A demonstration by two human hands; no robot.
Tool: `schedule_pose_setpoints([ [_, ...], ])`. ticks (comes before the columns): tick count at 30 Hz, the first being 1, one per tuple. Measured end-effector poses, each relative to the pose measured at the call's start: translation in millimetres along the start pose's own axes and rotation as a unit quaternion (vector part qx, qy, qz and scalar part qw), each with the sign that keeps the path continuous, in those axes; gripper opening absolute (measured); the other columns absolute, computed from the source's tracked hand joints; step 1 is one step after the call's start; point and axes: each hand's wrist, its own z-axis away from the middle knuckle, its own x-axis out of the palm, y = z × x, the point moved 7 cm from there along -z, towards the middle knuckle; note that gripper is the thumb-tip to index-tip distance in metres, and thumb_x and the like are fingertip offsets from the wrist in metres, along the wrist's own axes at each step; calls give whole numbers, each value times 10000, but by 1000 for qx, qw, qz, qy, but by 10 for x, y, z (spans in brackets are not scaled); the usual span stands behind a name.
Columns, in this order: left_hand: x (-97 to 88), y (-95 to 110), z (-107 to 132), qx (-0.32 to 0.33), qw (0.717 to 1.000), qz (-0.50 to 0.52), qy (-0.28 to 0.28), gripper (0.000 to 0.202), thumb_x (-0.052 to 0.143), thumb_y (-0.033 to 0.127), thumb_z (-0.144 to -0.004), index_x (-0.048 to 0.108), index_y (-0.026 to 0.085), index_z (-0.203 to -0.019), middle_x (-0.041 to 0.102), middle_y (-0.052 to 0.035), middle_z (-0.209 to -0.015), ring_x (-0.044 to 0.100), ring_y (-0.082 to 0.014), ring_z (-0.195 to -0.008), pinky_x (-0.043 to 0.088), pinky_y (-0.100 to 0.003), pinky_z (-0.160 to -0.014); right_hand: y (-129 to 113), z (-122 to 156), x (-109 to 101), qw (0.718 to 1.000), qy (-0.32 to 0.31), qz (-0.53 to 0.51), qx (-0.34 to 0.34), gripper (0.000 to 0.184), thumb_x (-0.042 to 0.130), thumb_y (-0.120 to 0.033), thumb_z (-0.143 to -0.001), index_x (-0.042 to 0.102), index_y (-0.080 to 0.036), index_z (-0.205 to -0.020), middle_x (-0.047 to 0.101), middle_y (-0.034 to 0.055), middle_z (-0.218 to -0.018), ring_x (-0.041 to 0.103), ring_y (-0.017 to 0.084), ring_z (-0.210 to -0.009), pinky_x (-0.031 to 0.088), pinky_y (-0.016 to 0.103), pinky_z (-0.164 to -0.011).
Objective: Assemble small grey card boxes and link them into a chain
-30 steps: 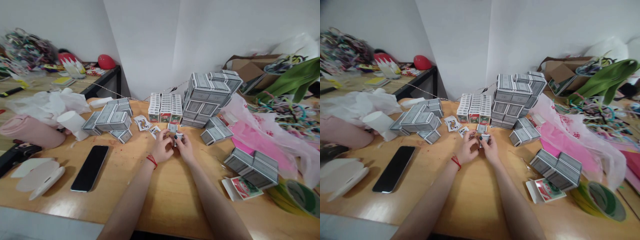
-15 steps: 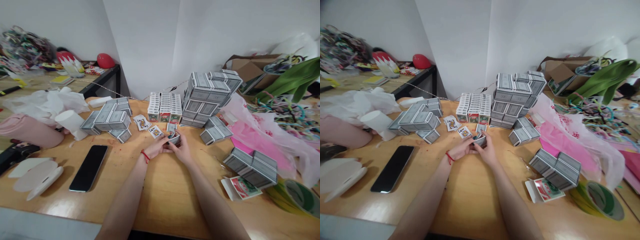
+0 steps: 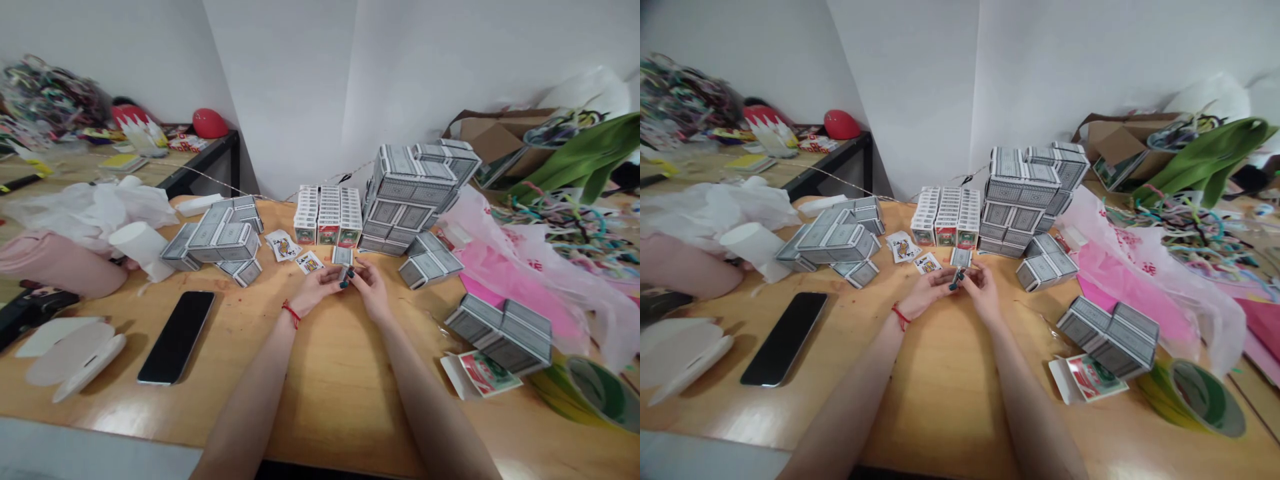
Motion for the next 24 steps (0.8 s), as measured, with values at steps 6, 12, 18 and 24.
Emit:
schedule_pose_setpoints([
  [6, 20, -27, -29, 22, 996, -86, 2, 571, 711, 170, -547, 527, 140, -1087, 549, -119, -1133, 540, -211, -996, 401, -376, -898, -47, 17, 30, 998, -27, -57, 2, 512, 626, -345, -657, 453, -254, -1130, 566, 65, -1111, 516, 195, -1035, 429, 352, -844],
  [12, -27, -60, -22, 45, 985, -165, 17, 549, 678, 158, -574, 502, 129, -1093, 551, -129, -1104, 575, -187, -917, 463, -358, -832, -75, 40, 83, 994, -72, -77, 6, 507, 652, -341, -628, 508, -245, -1104, 530, 67, -1180, 457, 215, -1115, 406, 355, -884],
  [18, -53, 95, 22, 148, 919, -358, 74, 547, 653, 185, -580, 493, 158, -1103, 501, -110, -1115, 555, -177, -926, 489, -322, -798, 108, 0, 24, 993, -18, -91, 70, 381, 606, -412, -658, 606, -204, -978, 594, 56, -1083, 541, 214, -991, 438, 346, -822],
  [24, -59, 197, 66, 190, 841, -494, 116, 511, 621, 183, -609, 475, 184, -1099, 491, -79, -1089, 498, -187, -1003, 443, -338, -867, 226, -23, 26, 994, -21, -47, 99, 327, 634, -445, -604, 651, -172, -785, 651, 40, -846, 584, 185, -801, 468, 298, -692],
])
